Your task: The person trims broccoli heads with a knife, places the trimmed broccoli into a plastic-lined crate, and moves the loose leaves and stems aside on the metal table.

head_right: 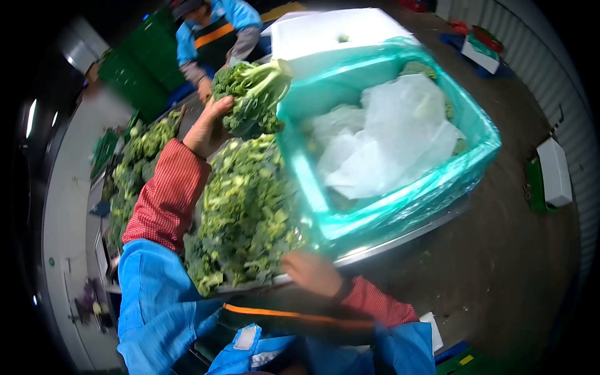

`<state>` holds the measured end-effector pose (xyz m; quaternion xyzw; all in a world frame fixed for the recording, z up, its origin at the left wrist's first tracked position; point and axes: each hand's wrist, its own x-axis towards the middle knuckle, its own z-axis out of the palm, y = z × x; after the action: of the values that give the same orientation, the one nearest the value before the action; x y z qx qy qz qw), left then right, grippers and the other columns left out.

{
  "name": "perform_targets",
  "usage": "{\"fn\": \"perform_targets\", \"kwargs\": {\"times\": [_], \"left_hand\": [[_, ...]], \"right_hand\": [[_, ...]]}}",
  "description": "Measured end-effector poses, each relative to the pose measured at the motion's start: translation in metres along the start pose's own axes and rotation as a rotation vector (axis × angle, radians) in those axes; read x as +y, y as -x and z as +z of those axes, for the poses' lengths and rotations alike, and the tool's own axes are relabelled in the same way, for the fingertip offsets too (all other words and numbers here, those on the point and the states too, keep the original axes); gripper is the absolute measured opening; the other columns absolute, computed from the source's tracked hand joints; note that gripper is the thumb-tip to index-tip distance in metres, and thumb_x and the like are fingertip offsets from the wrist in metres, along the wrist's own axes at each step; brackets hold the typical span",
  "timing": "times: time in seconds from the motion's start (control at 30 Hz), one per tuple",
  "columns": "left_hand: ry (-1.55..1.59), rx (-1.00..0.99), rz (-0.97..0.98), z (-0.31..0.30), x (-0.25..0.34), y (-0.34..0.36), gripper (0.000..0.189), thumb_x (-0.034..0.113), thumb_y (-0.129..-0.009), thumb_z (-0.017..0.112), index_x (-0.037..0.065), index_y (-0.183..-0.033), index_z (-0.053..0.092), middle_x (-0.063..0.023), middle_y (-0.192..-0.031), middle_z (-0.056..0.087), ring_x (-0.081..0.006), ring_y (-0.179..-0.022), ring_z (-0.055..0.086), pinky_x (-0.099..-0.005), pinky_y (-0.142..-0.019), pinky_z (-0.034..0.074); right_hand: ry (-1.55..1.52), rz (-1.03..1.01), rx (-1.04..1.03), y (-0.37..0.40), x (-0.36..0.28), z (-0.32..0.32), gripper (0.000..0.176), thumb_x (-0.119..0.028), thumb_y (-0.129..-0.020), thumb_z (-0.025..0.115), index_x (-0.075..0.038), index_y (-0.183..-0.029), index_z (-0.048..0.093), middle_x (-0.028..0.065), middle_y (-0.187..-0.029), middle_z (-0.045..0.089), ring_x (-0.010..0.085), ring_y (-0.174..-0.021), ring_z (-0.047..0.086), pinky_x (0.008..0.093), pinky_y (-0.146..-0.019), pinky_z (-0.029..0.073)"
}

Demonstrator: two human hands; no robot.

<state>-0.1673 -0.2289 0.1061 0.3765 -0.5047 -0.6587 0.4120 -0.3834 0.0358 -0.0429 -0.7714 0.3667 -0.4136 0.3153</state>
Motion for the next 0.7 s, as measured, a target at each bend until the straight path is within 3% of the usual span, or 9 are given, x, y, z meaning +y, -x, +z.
{"fn": "perform_targets", "kwargs": {"times": [0.03, 0.1, 0.27, 0.3, 0.37, 0.4, 0.5, 0.6, 0.7], "left_hand": [[0.013, 0.118, -0.056, -0.01, -0.006, 0.03, 0.087, 0.032, -0.084, 0.076, 0.015, -0.148, 0.02, -0.0133, -0.142, 0.044, -0.0311, -0.128, 0.048, -0.0552, -0.093, 0.05], [-0.069, 0.235, -0.111, -0.014, -0.018, 0.09, 0.104, 0.032, -0.081, 0.078, 0.009, -0.153, 0.007, -0.0161, -0.142, 0.044, -0.032, -0.128, 0.048, -0.0536, -0.086, 0.052], [-0.184, 0.522, -0.319, -0.039, -0.102, 0.177, 0.114, 0.028, -0.077, 0.082, 0.005, -0.154, 0.001, -0.022, -0.135, 0.05, -0.0332, -0.114, 0.059, -0.0454, -0.086, 0.055], [-0.168, 0.578, -0.32, -0.041, -0.122, 0.187, 0.11, 0.025, -0.077, 0.082, 0.004, -0.152, 0.005, -0.0228, -0.133, 0.051, -0.0324, -0.113, 0.059, -0.0436, -0.089, 0.053], [-0.071, 0.592, -0.261, -0.043, -0.159, 0.203, 0.103, 0.02, -0.078, 0.082, 0.003, -0.15, 0.01, -0.0231, -0.131, 0.051, -0.0304, -0.113, 0.058, -0.0416, -0.094, 0.051], [-0.144, 0.656, -0.252, -0.028, -0.155, 0.208, 0.097, 0.016, -0.078, 0.081, 0.0, -0.147, 0.015, -0.0226, -0.132, 0.05, -0.0294, -0.115, 0.056, -0.04, -0.098, 0.048], [-0.311, 0.702, -0.166, -0.047, -0.192, 0.216, 0.1, 0.025, -0.077, 0.081, -0.004, -0.146, 0.015, -0.024, -0.137, 0.044, -0.032, -0.125, 0.047, -0.041, -0.106, 0.041], [-0.565, 0.816, -0.203, -0.051, -0.204, 0.215, 0.102, 0.03, -0.077, 0.08, -0.004, -0.147, 0.014, -0.0252, -0.138, 0.043, -0.0335, -0.128, 0.044, -0.0416, -0.109, 0.037], [-0.377, 0.773, -0.166, -0.027, -0.182, 0.213, 0.101, 0.03, -0.077, 0.079, -0.003, -0.147, 0.013, -0.0263, -0.138, 0.042, -0.0344, -0.127, 0.044, -0.0423, -0.11, 0.035]], "right_hand": [[0.08, -0.068, 0.03, -0.003, -0.002, 0.004, 0.019, -0.01, -0.087, 0.065, -0.002, -0.104, 0.061, 0.0164, -0.084, 0.065, 0.0332, -0.071, 0.066, 0.0383, -0.061, 0.052], [-0.083, 0.359, 0.011, -0.006, 0.001, 0.017, 0.025, -0.01, -0.091, 0.061, -0.001, -0.113, 0.055, 0.0143, -0.079, 0.062, 0.0284, -0.067, 0.064, 0.0358, -0.06, 0.049], [-0.16, 0.366, 0.138, -0.024, 0.024, 0.04, 0.022, -0.009, -0.098, 0.052, -0.001, -0.119, 0.053, 0.009, -0.072, 0.051, 0.0173, -0.061, 0.049, 0.033, -0.058, 0.042], [-0.149, 0.453, 0.018, -0.035, 0.013, 0.032, 0.026, -0.011, -0.097, 0.051, 0.001, -0.119, 0.05, 0.0278, -0.107, 0.061, 0.0457, -0.101, 0.06, 0.0449, -0.082, 0.049], [-0.075, 0.328, 0.081, -0.041, 0.016, 0.043, 0.02, -0.008, -0.099, 0.051, -0.001, -0.118, 0.052, 0.0147, -0.075, 0.055, 0.026, -0.065, 0.057, 0.035, -0.062, 0.044], [-0.013, 0.236, 0.13, -0.047, 0.016, 0.049, 0.017, -0.01, -0.098, 0.052, -0.001, -0.113, 0.052, 0.0205, -0.082, 0.061, 0.0381, -0.074, 0.062, 0.0411, -0.064, 0.047], [0.206, 0.284, 0.004, -0.06, 0.009, 0.056, 0.014, -0.01, -0.097, 0.054, -0.001, -0.107, 0.052, 0.0231, -0.088, 0.064, 0.0446, -0.082, 0.062, 0.0473, -0.066, 0.048], [0.249, 0.3, -0.06, -0.063, 0.016, 0.07, 0.012, -0.011, -0.096, 0.055, -0.001, -0.095, 0.049, 0.0222, -0.086, 0.064, 0.0443, -0.077, 0.061, 0.05, -0.063, 0.048], [0.408, 0.295, -0.109, -0.062, 0.023, 0.081, 0.011, -0.009, -0.092, 0.055, -0.001, -0.089, 0.048, 0.0209, -0.075, 0.064, 0.0411, -0.067, 0.064, 0.0486, -0.057, 0.05]]}}
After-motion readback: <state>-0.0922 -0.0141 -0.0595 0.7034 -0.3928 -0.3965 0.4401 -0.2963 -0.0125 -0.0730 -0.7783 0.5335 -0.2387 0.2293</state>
